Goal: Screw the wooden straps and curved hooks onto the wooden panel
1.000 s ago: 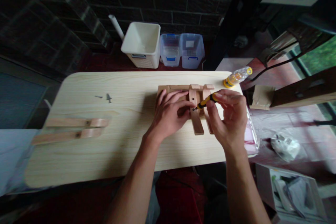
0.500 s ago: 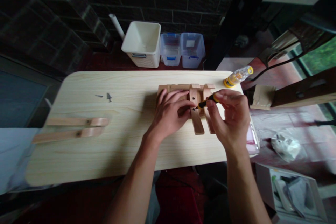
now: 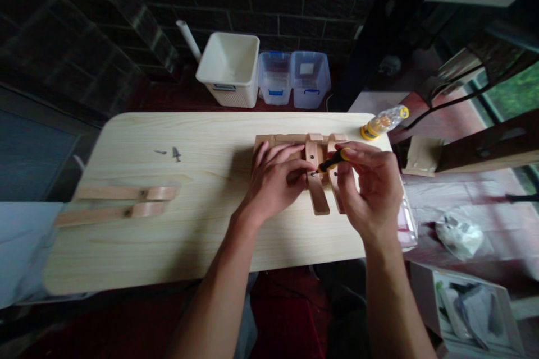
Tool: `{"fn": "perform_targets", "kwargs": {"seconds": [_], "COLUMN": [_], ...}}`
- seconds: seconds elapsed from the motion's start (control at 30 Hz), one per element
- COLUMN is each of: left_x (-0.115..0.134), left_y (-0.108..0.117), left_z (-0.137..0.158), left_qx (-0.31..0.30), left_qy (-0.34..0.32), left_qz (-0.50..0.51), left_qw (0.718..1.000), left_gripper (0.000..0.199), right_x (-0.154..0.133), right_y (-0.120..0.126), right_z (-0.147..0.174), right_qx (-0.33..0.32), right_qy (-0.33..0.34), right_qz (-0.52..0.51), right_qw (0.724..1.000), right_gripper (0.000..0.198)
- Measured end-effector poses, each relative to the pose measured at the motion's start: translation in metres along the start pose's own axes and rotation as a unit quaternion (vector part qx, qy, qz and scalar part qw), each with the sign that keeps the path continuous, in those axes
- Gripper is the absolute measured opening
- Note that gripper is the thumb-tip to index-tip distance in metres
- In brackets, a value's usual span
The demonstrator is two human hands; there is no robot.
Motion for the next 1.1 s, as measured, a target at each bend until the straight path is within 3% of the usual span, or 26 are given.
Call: {"fn": "perform_targets", "kwargs": {"seconds": [0.2,0.43,0.83,1.1], "left_x": [0.002,-0.001,0.001,-0.001], "left_y": [0.002,-0.001,0.003,0.000], "left_z": [0.000,-0.001,0.000,-0.001], "left_qx": [-0.003,0.002,-0.010,-0.004], "left_qy": [0.001,0.001,-0.005,0.000], "left_qz": [0.004,-0.001,0.006,-0.002], "left_qw": [1.000,1.000,1.000,1.000], "left_gripper": [0.023,0.022,0.024,0.021], "right_x": [0.001,-0.008,0.013,-0.004], "right_y": [0.002,-0.002,0.006,-0.001], "right_z": [0.000,-0.001,0.004,0.000], "right_qx": [0.019,-0.020,0.031,-0.012], "right_qy": [0.009,-0.012,-0.015,-0.017], "right_qz": [0.007,-0.036,-0.013,-0.036], "right_qw": [1.000,0.999,0.999,0.999], "right_gripper": [0.020,0.018,0.022,0.022]}}
Point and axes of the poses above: each hand's wrist, its own z-axis away from the middle knuckle, its own y-axis out of the back of the hand, x = y × z, the point moved 3 cm from there along -z, towards the middle knuckle, and after that the axes turned 15 degrees about y, right-handed, at the moved point
